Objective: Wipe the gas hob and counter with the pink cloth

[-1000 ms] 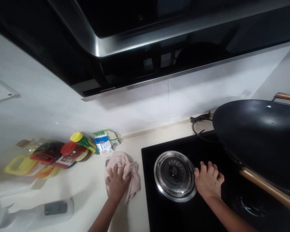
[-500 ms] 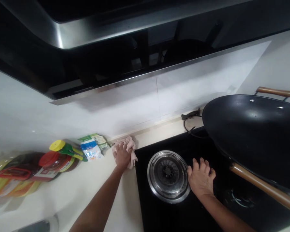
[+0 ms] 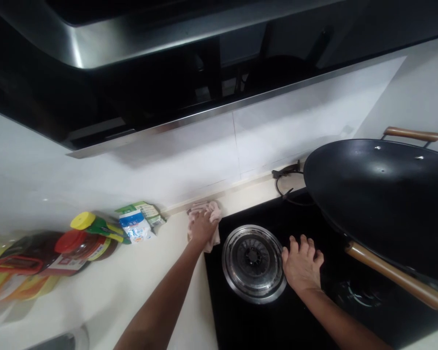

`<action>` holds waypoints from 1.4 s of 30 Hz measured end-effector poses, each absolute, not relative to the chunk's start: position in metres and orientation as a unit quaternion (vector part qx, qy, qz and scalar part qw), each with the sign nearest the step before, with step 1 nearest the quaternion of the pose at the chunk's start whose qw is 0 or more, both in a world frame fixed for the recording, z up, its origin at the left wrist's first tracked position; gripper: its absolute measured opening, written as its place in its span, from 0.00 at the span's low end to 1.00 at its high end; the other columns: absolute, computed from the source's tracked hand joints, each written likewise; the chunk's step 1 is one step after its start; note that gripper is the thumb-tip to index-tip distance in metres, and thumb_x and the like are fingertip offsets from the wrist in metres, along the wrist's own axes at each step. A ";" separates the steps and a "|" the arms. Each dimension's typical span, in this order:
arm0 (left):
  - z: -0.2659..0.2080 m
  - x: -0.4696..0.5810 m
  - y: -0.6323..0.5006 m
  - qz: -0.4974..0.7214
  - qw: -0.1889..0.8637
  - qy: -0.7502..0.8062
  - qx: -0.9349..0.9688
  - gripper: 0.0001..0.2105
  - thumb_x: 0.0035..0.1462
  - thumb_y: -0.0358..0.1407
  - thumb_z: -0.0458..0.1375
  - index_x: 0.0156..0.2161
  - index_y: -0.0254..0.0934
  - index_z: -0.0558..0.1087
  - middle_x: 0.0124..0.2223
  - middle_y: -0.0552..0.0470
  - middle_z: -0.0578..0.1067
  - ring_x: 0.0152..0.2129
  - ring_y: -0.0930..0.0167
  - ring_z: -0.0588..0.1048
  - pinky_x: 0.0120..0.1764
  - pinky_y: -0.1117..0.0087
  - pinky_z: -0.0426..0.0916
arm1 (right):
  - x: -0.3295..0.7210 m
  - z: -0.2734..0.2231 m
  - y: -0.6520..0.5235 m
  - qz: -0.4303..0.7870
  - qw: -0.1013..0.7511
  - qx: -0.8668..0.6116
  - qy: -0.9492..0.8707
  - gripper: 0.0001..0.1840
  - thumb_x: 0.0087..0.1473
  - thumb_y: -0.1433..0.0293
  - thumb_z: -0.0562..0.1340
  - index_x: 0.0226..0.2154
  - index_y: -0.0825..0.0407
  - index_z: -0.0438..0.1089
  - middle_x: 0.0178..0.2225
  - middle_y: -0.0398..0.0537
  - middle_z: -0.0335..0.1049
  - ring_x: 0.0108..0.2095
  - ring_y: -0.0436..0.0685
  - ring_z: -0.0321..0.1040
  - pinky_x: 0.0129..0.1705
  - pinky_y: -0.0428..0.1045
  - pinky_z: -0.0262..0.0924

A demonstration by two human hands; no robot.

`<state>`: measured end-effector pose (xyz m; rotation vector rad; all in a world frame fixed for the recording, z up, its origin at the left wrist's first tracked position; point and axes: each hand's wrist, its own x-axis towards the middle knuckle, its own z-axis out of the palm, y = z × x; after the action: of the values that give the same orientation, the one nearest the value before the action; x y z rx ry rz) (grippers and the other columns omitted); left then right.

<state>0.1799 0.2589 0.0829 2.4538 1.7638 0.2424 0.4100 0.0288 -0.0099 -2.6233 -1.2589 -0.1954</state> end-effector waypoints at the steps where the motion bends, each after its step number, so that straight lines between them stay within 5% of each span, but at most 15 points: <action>1: 0.082 0.187 0.255 0.079 0.061 0.565 0.819 0.21 0.64 0.44 0.55 0.59 0.41 0.74 0.66 0.41 0.71 0.63 0.52 0.65 0.62 0.47 0.61 | 0.410 -0.010 0.029 -0.067 0.113 -0.894 -0.429 0.27 0.68 0.62 0.47 0.62 0.57 0.64 0.66 0.68 0.56 0.69 0.74 0.46 0.64 0.72 0.44; 16: 0.063 0.188 0.207 0.130 0.076 0.455 0.878 0.22 0.59 0.39 0.62 0.59 0.47 0.74 0.69 0.51 0.68 0.70 0.58 0.58 0.70 0.48 0.51 | 0.412 -0.012 0.029 -0.070 0.107 -0.895 -0.427 0.27 0.69 0.62 0.47 0.61 0.57 0.65 0.66 0.66 0.57 0.69 0.73 0.46 0.65 0.70 0.44; 27: 0.057 0.066 0.119 0.138 0.014 0.577 0.805 0.22 0.60 0.37 0.59 0.59 0.43 0.75 0.70 0.46 0.67 0.70 0.56 0.58 0.70 0.47 0.52 | 0.414 -0.016 0.029 -0.040 0.134 -0.895 -0.423 0.28 0.67 0.61 0.46 0.61 0.56 0.66 0.66 0.66 0.56 0.69 0.73 0.45 0.63 0.72 0.45; 38: -0.029 0.016 -0.008 0.157 -0.053 0.518 0.839 0.31 0.45 0.39 0.66 0.58 0.60 0.76 0.68 0.55 0.69 0.69 0.52 0.60 0.63 0.45 0.63 | 0.414 -0.019 0.027 -0.053 0.152 -0.888 -0.431 0.29 0.67 0.60 0.45 0.60 0.57 0.66 0.65 0.66 0.57 0.68 0.75 0.46 0.63 0.72 0.45; 42: -0.009 0.023 0.018 0.128 -0.043 0.536 0.834 0.28 0.51 0.41 0.63 0.60 0.60 0.74 0.70 0.57 0.66 0.69 0.54 0.60 0.64 0.47 0.62 | 0.413 -0.018 0.028 -0.056 0.147 -0.889 -0.430 0.29 0.68 0.61 0.45 0.61 0.57 0.65 0.66 0.67 0.56 0.69 0.74 0.45 0.63 0.72 0.45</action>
<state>0.0233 0.0182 -0.0086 2.6928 1.7303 0.4131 0.4135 0.0277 -0.0178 -2.5587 -1.2368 -0.1601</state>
